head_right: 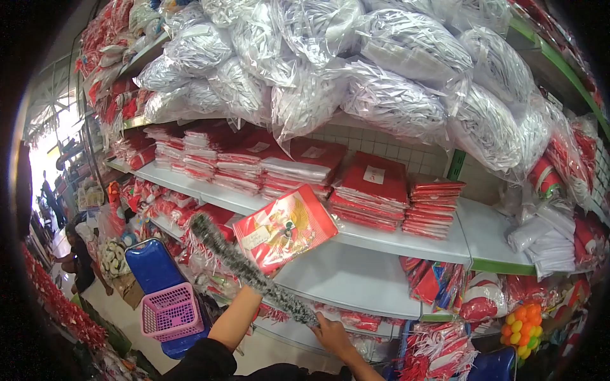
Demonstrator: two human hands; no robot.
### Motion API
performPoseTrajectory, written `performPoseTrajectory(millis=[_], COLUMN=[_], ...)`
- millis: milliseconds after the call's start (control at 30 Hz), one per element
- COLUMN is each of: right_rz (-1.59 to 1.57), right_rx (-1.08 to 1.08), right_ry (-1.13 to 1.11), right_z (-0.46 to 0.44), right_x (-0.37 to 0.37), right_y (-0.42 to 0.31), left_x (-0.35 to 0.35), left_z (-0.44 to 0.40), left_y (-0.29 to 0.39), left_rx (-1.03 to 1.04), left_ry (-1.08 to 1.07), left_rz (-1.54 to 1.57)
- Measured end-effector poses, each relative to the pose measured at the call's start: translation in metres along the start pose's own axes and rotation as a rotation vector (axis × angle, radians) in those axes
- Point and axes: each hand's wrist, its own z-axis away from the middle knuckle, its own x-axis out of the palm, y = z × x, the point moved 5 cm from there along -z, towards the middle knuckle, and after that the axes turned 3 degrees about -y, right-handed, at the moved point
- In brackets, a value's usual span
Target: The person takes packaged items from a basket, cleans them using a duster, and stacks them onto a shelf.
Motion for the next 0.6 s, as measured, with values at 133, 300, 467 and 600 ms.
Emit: performPoseTrajectory(millis=[133, 300, 467, 600], right_rz=[-0.232, -0.230, -0.022, -0.247], right_rx=[0.356, 0.244, 0.110, 0.370], right_ry=[0.082, 0.063, 0.159, 0.266], right_z=[0.001, 0.009, 0.010, 0.013], right_x=[0.001, 0.004, -0.008, -0.013], right_y=[0.023, 0.003, -0.002, 0.029], left_x=[0.002, 0.002, -0.008, -0.010], left_z=[0.004, 0.007, 0.012, 0.009], left_y=[-0.006, -0.011, -0.016, -0.030], left_rx=[0.006, 0.014, -0.035, -0.103], left_ry=[-0.028, 0.086, 0.086, -0.037], left_rz=[0.130, -0.158, -0.084, 0.004])
